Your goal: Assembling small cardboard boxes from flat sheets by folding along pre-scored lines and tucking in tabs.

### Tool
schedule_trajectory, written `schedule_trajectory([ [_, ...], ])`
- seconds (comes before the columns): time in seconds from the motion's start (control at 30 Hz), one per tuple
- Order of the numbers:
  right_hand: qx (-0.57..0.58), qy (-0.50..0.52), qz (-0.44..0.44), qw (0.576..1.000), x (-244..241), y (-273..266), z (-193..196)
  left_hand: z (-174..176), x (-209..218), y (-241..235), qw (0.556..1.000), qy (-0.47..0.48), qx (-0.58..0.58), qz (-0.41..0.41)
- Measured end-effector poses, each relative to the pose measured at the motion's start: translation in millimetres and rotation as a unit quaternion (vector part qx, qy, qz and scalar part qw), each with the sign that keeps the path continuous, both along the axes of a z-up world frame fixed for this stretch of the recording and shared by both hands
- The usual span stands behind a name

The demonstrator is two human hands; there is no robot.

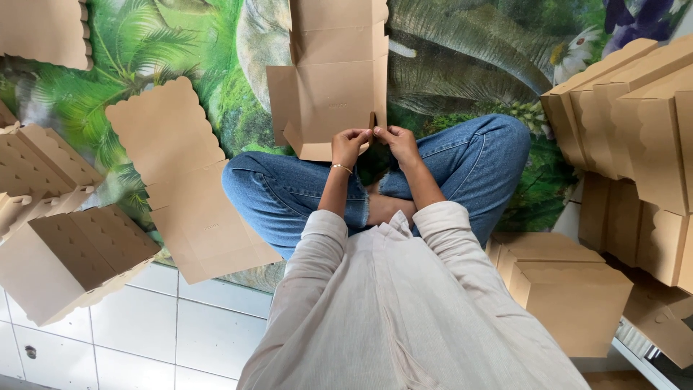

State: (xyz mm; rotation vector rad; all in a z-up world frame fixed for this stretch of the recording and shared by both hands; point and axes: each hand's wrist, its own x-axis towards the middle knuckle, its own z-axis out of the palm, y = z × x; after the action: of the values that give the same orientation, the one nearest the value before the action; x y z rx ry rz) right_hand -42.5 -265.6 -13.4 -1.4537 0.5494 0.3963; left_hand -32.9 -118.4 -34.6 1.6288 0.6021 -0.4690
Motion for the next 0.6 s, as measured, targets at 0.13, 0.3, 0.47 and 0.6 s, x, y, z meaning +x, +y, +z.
schedule_trajectory([
  [0.13,-0.01,0.001,0.011,1.0,1,-1,-8,5,0,0,1.0,0.0,0.008,-0.006],
  [0.3,-0.006,-0.002,0.028,1.0,0,0,-9,36,0,0,0.999,-0.008,0.033,-0.03],
  [0.47,0.018,-0.006,-0.01,1.0,1,1,2,15,-3,-1,0.999,-0.018,0.03,-0.026],
  [0.6,0.013,-0.005,-0.023,1.0,2,0,-12,28,0,-2,0.998,-0.032,0.028,-0.037],
])
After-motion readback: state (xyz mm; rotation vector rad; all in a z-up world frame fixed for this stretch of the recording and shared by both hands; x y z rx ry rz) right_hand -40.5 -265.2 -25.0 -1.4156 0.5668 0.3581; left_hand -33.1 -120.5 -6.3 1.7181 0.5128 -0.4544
